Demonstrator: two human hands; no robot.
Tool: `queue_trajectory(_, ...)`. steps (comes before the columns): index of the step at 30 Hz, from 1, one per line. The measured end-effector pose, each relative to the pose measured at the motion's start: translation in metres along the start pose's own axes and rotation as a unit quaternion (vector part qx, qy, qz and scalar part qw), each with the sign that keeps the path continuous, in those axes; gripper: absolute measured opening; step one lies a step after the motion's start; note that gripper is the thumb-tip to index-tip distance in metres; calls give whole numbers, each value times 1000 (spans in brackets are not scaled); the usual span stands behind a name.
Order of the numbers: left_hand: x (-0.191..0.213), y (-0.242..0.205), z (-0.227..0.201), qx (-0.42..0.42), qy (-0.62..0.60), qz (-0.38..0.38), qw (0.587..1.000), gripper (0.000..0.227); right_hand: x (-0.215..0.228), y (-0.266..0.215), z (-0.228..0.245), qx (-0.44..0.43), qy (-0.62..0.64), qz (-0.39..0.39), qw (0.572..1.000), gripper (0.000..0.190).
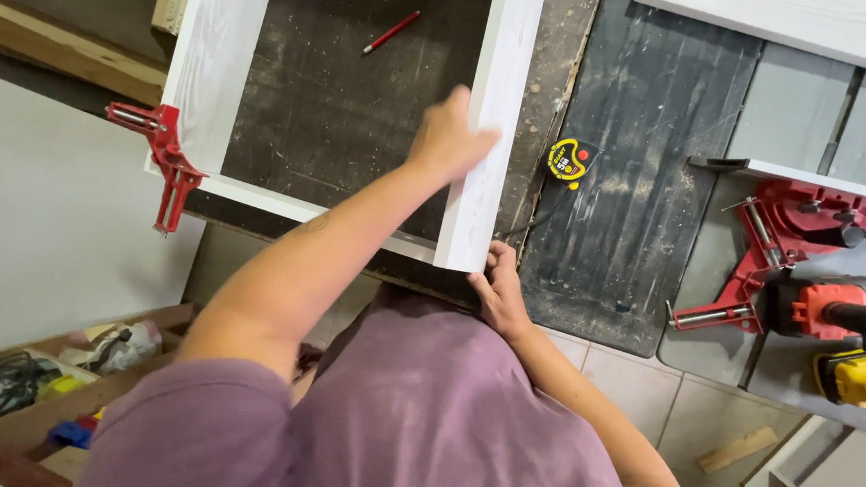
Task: Assembling a rectangular wooden frame by positioning panels and securing the corners with specialized woodworking clamps.
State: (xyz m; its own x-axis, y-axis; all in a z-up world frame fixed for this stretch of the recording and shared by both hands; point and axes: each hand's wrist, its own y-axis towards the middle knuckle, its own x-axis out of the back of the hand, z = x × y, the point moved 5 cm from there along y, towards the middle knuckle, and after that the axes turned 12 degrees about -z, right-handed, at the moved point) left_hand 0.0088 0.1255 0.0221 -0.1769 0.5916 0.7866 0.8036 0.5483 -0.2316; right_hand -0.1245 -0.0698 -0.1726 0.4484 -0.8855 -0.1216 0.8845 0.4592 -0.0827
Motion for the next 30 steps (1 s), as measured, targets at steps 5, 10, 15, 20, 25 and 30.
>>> queue_trajectory(5, 33, -83, 0, -33, 61, 211, 975, 72, -1, 6, 21, 15, -20, 0, 1000, 52)
queue_trajectory(10, 28, -105, 23, -98, 85, 198, 972, 64, -3, 7, 20, 11, -13, 38, 999, 59)
queue_trajectory(15, -9, -96, 64, -140, 56, 98, 984, 67, -3, 9, 16, 0, -29, 32, 999, 60)
queue_trajectory(20, -14, -96, 67, -153, 40, 73, 985, 66, -3, 11, 25, -17, -64, 21, 998, 62)
queue_trajectory(25, -14, -95, 69, -168, 39, 46, 984, 66, -4, 8, 31, -36, -89, 1, 995, 63)
queue_trajectory(30, -24, -94, 73, -154, 58, 11, 986, 63, 1, 13, 32, -10, -146, 10, 989, 68)
